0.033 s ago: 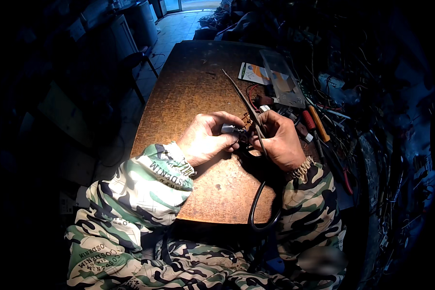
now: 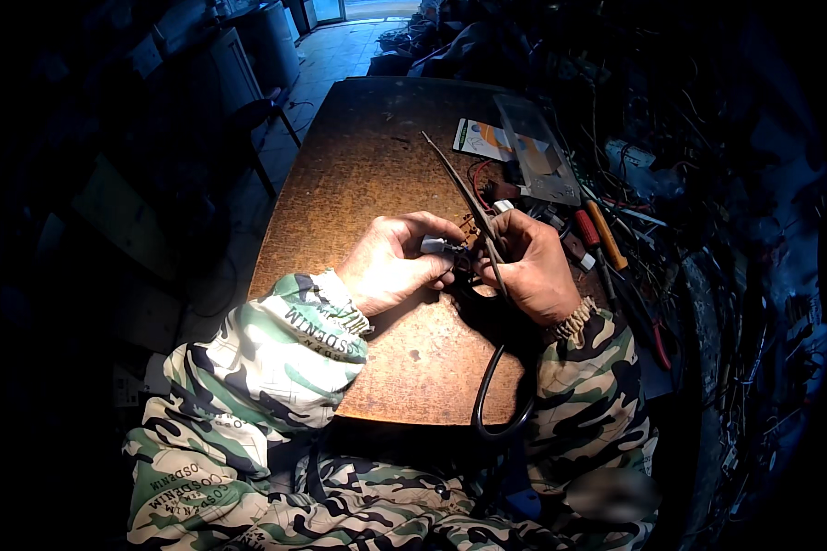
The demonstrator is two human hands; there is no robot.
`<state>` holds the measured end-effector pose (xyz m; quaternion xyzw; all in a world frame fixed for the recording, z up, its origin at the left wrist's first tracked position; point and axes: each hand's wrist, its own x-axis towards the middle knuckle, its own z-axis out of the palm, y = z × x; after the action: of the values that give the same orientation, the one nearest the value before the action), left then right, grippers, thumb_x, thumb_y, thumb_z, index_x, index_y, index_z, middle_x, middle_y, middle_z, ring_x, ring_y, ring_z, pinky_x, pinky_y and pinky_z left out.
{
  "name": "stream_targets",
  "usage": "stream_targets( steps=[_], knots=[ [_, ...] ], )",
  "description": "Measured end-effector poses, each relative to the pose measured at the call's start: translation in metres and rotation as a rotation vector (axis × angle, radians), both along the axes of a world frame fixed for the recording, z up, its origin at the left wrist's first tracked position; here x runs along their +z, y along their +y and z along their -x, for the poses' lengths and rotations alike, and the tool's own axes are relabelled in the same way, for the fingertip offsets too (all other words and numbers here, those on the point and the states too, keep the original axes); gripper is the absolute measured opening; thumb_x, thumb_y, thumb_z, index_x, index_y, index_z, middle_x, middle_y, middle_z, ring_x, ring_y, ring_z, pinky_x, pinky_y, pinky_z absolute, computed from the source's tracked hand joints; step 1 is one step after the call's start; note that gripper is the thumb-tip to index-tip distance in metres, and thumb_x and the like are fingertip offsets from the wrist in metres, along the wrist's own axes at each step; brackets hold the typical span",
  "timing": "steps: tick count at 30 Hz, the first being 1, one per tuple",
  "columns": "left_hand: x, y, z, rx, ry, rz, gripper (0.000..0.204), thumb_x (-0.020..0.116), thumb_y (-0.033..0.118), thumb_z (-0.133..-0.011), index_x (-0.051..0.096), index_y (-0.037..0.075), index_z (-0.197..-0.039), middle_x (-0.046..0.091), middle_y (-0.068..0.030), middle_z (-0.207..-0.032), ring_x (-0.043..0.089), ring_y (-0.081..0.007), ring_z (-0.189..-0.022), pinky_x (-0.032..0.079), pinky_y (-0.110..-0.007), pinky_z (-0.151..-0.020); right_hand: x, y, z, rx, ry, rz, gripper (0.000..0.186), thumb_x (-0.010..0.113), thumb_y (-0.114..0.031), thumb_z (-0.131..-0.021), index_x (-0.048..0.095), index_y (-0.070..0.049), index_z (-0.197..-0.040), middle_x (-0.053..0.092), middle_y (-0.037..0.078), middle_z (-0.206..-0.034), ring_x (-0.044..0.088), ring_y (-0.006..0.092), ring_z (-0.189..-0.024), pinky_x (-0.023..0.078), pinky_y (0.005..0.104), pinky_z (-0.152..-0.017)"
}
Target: The person disassembles a white electrical connector, uses pliers to adjust internal components, and reassembles the connector with wires. They handle multiple small plastic parts and wires on a cluttered workbench.
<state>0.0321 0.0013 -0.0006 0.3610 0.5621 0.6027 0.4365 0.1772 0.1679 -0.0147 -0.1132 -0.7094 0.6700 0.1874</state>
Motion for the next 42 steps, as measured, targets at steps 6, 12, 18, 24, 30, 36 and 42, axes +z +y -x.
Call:
stream_targets(
  steps=[6, 12, 18, 24, 30, 36, 42],
  knots=[
    [-0.001, 0.009, -0.001, -0.002, 0.092, 0.033, 0.030, 0.065, -0.005, -0.090, 0.065, -0.006, -0.120, 0.072, -0.0107, -0.094, 0.069, -0.0140, -0.079, 0.058, -0.026, -0.073, 0.000, 0.004, -0.006, -0.012, 0.014, -0.040, 0.030, 0.075, 0.005, -0.075, 0.063, 0.005, -0.103, 0.068, 0.007, -0.088, 0.064, 0.0106, -0.079, 0.052, 0.0250, -0.068],
    [0.001, 0.012, -0.004, 0.009, -0.032, 0.043, 0.029, 0.066, -0.001, -0.093, 0.063, -0.007, -0.121, 0.072, -0.0117, -0.094, 0.069, -0.0136, -0.078, 0.058, -0.026, -0.070, 0.002, 0.001, -0.010, -0.121, 0.009, -0.098, 0.029, 0.081, -0.004, -0.080, 0.065, 0.005, -0.102, 0.070, 0.006, -0.085, 0.065, 0.0108, -0.075, 0.053, 0.0250, -0.068],
    [-0.001, 0.003, 0.003, 0.048, -0.086, 0.084, 0.028, 0.066, 0.003, -0.096, 0.059, -0.008, -0.121, 0.072, -0.0125, -0.096, 0.069, -0.0132, -0.079, 0.058, -0.025, -0.070, 0.009, -0.003, -0.004, -0.511, -0.033, -0.630, 0.041, 0.090, -0.023, -0.079, 0.071, 0.006, -0.101, 0.076, 0.012, -0.081, 0.073, 0.0165, -0.068, 0.059, 0.0308, -0.059],
    [0.003, 0.004, 0.003, -0.013, -0.131, 0.071, 0.028, 0.065, 0.008, -0.098, 0.058, -0.006, -0.123, 0.072, -0.0119, -0.096, 0.070, -0.0138, -0.080, 0.058, -0.026, -0.072, 0.011, 0.009, -0.004, -0.573, 0.104, -0.394, 0.039, 0.089, -0.018, -0.081, 0.065, 0.006, -0.101, 0.073, 0.014, -0.088, 0.071, 0.0153, -0.074, 0.057, 0.0285, -0.062],
    [-0.002, 0.005, 0.008, -0.034, -0.234, 0.059, 0.030, 0.064, 0.011, -0.100, 0.058, -0.005, -0.125, 0.072, -0.0130, -0.098, 0.072, -0.0163, -0.084, 0.060, -0.027, -0.076, 0.006, 0.025, -0.003, -0.564, 0.147, -0.189, 0.032, 0.086, -0.009, -0.084, 0.062, 0.005, -0.102, 0.072, 0.012, -0.094, 0.070, 0.0146, -0.079, 0.056, 0.0257, -0.066],
    [-0.004, 0.014, 0.007, -0.088, -0.266, 0.062, 0.030, 0.063, 0.012, -0.101, 0.058, -0.004, -0.125, 0.072, -0.0137, -0.100, 0.073, -0.0167, -0.086, 0.061, -0.028, -0.079, 0.021, 0.024, -0.002, -0.768, -0.066, -0.676, 0.044, 0.086, -0.034, -0.083, 0.066, 0.005, -0.088, 0.070, 0.016, -0.077, 0.069, 0.0246, -0.068, 0.054, 0.0368, -0.062],
    [-0.005, 0.002, 0.014, -0.101, -0.360, 0.016, 0.028, 0.063, 0.011, -0.100, 0.059, -0.004, -0.124, 0.071, -0.0133, -0.104, 0.071, -0.0159, -0.086, 0.061, -0.027, -0.079, 0.006, 0.022, 0.007, -0.563, -0.018, -0.960, 0.035, 0.084, -0.026, -0.080, 0.066, 0.003, -0.089, 0.065, 0.018, -0.083, 0.068, 0.0335, -0.074, 0.053, 0.0424, -0.063]
  ],
)
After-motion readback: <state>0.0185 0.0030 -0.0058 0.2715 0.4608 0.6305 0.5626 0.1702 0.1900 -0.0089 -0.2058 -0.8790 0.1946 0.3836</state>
